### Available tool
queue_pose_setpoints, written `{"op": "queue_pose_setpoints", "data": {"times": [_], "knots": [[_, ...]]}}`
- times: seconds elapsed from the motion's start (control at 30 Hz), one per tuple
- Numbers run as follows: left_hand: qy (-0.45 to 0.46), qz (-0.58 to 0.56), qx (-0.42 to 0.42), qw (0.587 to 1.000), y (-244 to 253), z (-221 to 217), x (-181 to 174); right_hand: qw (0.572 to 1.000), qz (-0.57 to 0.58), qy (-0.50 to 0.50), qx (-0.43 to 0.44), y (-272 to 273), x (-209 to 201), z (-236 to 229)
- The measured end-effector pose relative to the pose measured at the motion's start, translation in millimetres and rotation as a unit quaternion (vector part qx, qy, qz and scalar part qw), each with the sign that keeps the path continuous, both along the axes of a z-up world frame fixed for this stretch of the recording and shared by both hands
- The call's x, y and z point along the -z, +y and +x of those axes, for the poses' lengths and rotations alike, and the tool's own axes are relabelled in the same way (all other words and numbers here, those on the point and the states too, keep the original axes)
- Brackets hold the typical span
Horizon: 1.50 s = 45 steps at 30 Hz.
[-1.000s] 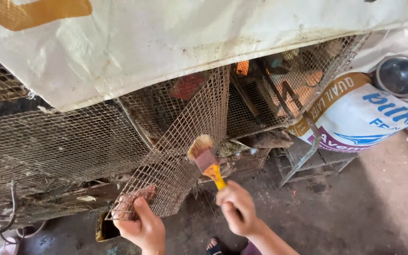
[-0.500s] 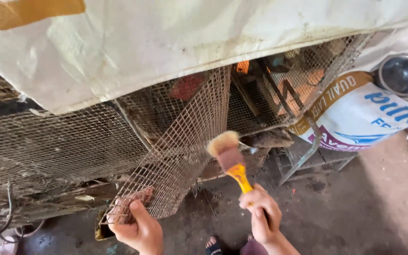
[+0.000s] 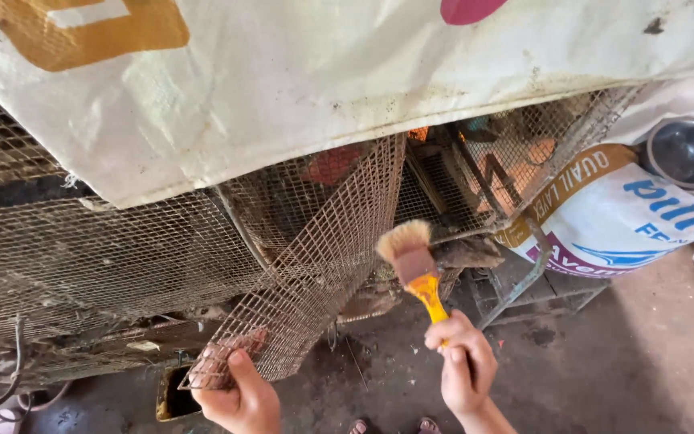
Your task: The person uses a brush to scrub a metal mesh panel held in place by their left hand. The person repeatedly brushes the mesh surface to remove debris in a workshop-like setting.
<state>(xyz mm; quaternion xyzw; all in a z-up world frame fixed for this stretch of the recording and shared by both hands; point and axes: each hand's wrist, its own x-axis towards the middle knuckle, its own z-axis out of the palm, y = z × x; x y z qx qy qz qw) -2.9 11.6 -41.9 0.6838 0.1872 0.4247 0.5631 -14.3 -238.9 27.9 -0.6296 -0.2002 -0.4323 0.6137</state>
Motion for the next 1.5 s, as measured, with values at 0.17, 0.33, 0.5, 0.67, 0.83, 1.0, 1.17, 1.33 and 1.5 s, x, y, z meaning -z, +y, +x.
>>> {"op": "queue_pose_setpoints", "data": {"times": [0.17,0.33,0.5,0.67,0.83,1.0,1.17,1.33,1.5], "knots": [[-0.057,0.066,0.042,0.995,4.9,4.3,-8.6,0.949,-0.153,0.266,-0.077,1.5,139.7,41.8],[-0.036,0.028,0.034,0.998,4.4,2.7,-9.9,0.895,-0.148,0.420,-0.037,3.2,132.8,25.6],[-0.027,0.068,0.036,0.997,6.9,2.9,-14.9,0.992,-0.110,0.008,0.061,-3.7,12.0,30.2],[-0.037,0.069,0.045,0.996,7.1,4.7,-20.6,0.980,-0.183,0.072,0.031,-1.8,111.0,63.6],[-0.012,0.041,0.030,0.999,7.7,8.5,-8.1,0.898,-0.171,0.405,-0.010,-14.0,174.3,62.5],[0.006,0.061,0.014,0.998,2.7,3.2,-17.8,0.982,-0.156,0.026,0.101,-24.0,38.0,65.1],[-0.005,0.103,0.023,0.994,6.3,6.5,-22.2,0.984,-0.163,-0.013,0.073,-25.3,88.0,100.0],[-0.081,0.058,0.067,0.993,3.7,3.0,-24.7,0.860,-0.174,0.479,0.005,-34.3,194.6,84.1],[0.000,0.083,0.017,0.996,-0.9,-1.4,-19.3,0.985,-0.157,0.055,0.034,-14.6,99.5,62.7]]}}
